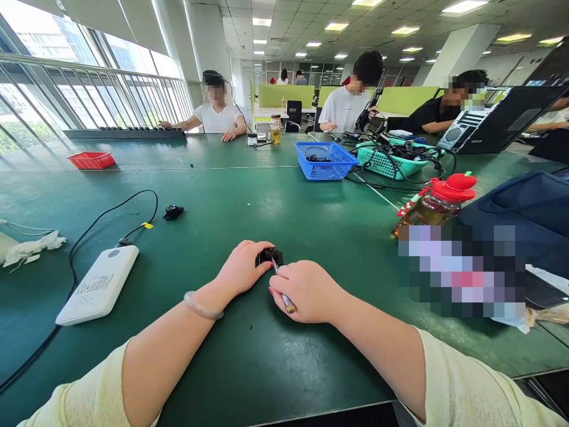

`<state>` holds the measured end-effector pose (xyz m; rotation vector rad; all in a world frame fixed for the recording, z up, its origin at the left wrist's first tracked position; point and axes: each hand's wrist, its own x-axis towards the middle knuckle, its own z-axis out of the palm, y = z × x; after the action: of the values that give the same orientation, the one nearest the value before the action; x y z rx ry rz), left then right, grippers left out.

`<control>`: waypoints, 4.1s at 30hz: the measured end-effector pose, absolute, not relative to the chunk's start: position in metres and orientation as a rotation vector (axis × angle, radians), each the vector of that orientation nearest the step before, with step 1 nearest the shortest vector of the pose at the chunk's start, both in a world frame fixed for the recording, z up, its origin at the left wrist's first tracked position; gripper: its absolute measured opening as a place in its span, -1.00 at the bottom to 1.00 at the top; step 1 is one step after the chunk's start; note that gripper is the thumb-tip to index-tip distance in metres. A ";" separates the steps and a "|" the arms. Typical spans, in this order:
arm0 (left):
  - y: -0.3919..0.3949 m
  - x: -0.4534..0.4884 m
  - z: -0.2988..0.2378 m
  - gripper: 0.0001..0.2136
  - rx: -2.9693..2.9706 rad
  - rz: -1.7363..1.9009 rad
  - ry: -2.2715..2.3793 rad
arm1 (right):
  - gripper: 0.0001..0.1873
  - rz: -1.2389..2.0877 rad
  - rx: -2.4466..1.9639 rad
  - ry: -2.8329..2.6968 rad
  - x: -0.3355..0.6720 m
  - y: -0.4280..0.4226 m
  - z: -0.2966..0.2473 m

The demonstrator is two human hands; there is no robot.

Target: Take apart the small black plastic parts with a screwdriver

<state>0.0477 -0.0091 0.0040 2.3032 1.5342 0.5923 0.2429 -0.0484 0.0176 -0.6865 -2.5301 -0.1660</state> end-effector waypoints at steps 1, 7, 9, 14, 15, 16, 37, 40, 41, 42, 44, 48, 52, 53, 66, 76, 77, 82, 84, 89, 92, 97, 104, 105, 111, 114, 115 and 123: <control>-0.009 0.048 0.004 -0.64 2.302 0.596 1.535 | -0.80 -0.154 -0.693 -2.551 0.242 -0.048 0.017; -0.009 0.048 0.004 -0.64 2.284 0.612 1.545 | -0.71 -0.022 -0.714 -2.540 0.240 -0.048 0.012; -0.009 0.048 0.004 -0.66 2.283 0.614 1.537 | -0.70 0.177 -0.771 -2.432 0.241 -0.047 0.013; -0.008 0.046 0.002 -0.68 2.294 0.615 1.510 | -0.66 0.674 -0.925 -1.981 0.248 -0.035 0.017; -0.008 0.046 0.002 -0.68 2.295 0.613 1.510 | -0.64 0.747 -0.975 -1.851 0.250 -0.032 0.017; -0.008 0.045 0.002 -0.68 2.294 0.611 1.513 | -0.62 0.836 -1.007 -1.735 0.251 -0.029 0.016; -0.009 0.045 0.002 -0.50 2.265 0.613 1.523 | -0.60 1.210 -0.987 -0.877 0.249 -0.016 0.014; -0.009 0.045 0.002 -0.50 2.263 0.598 1.527 | -0.61 1.241 -1.009 -0.762 0.250 -0.015 0.016; -0.009 0.045 0.002 -0.51 2.267 0.596 1.525 | -0.62 1.249 -1.017 -0.712 0.251 -0.015 0.017; -0.009 0.044 0.001 -0.52 2.274 0.595 1.519 | -0.63 1.255 -1.027 -0.661 0.252 -0.013 0.017; -0.009 0.044 0.001 -0.55 2.289 0.594 1.505 | -0.66 1.248 -1.055 -0.571 0.255 -0.010 0.017; -0.009 0.044 0.001 -0.57 2.298 0.593 1.518 | -0.71 1.101 -1.061 -0.634 0.258 -0.007 0.018; -0.008 0.044 -0.001 -0.61 2.309 0.610 1.530 | -0.66 0.875 -0.967 -1.075 0.256 -0.020 0.019; -0.007 0.044 -0.001 -0.62 2.321 0.613 1.528 | -0.67 0.824 -0.958 -1.194 0.255 -0.024 0.019; -0.012 0.048 0.005 -0.67 2.449 0.605 1.403 | -0.78 0.691 -1.086 -1.700 0.252 -0.025 0.016; -0.014 0.048 0.007 -0.63 2.415 0.612 1.405 | -0.68 0.246 -1.018 -1.877 0.256 -0.022 0.010; -0.014 0.049 0.007 -0.64 2.421 0.613 1.395 | -0.66 0.166 -0.989 -1.922 0.256 -0.022 0.010; -0.013 0.048 0.005 -0.68 2.447 0.607 1.372 | -0.64 0.172 -0.834 -1.979 0.254 -0.020 0.010; -0.012 0.048 0.004 -0.68 2.457 0.610 1.360 | -0.63 0.276 -0.770 -1.962 0.252 -0.021 0.008; -0.010 0.046 -0.001 -0.65 2.485 0.643 1.339 | -0.64 0.425 -0.633 -1.949 0.250 -0.023 0.007; -0.010 0.046 -0.003 -0.70 2.500 0.652 1.336 | -0.57 0.452 -0.545 -2.015 0.251 -0.023 0.008; -0.010 0.046 -0.002 -0.76 2.511 0.660 1.322 | -0.45 0.499 -0.523 -2.031 0.252 -0.024 0.010; -0.009 0.047 0.000 -0.72 2.536 0.687 1.281 | -0.67 0.457 -0.680 -1.969 0.253 -0.026 0.013; -0.009 0.047 -0.001 -0.71 2.539 0.691 1.279 | -0.70 0.458 -0.697 -1.955 0.253 -0.026 0.014; -0.009 0.046 -0.002 -0.67 2.502 0.663 1.362 | -0.79 0.456 -0.784 -1.861 0.253 -0.023 0.012; -0.010 0.046 -0.002 -0.65 2.437 0.642 1.448 | -0.73 0.473 -0.786 -1.800 0.254 -0.022 0.009; -0.010 0.046 -0.002 -0.64 2.422 0.636 1.464 | -0.72 0.473 -0.783 -1.776 0.254 -0.023 0.008; -0.010 0.046 -0.001 -0.65 2.426 0.630 1.440 | -0.71 0.527 -0.755 -1.800 0.253 -0.027 0.009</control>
<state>0.0460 -0.0100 -0.0008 2.4255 1.4400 0.6304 0.2525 -0.0272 0.0088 -0.7555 -1.7998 0.5273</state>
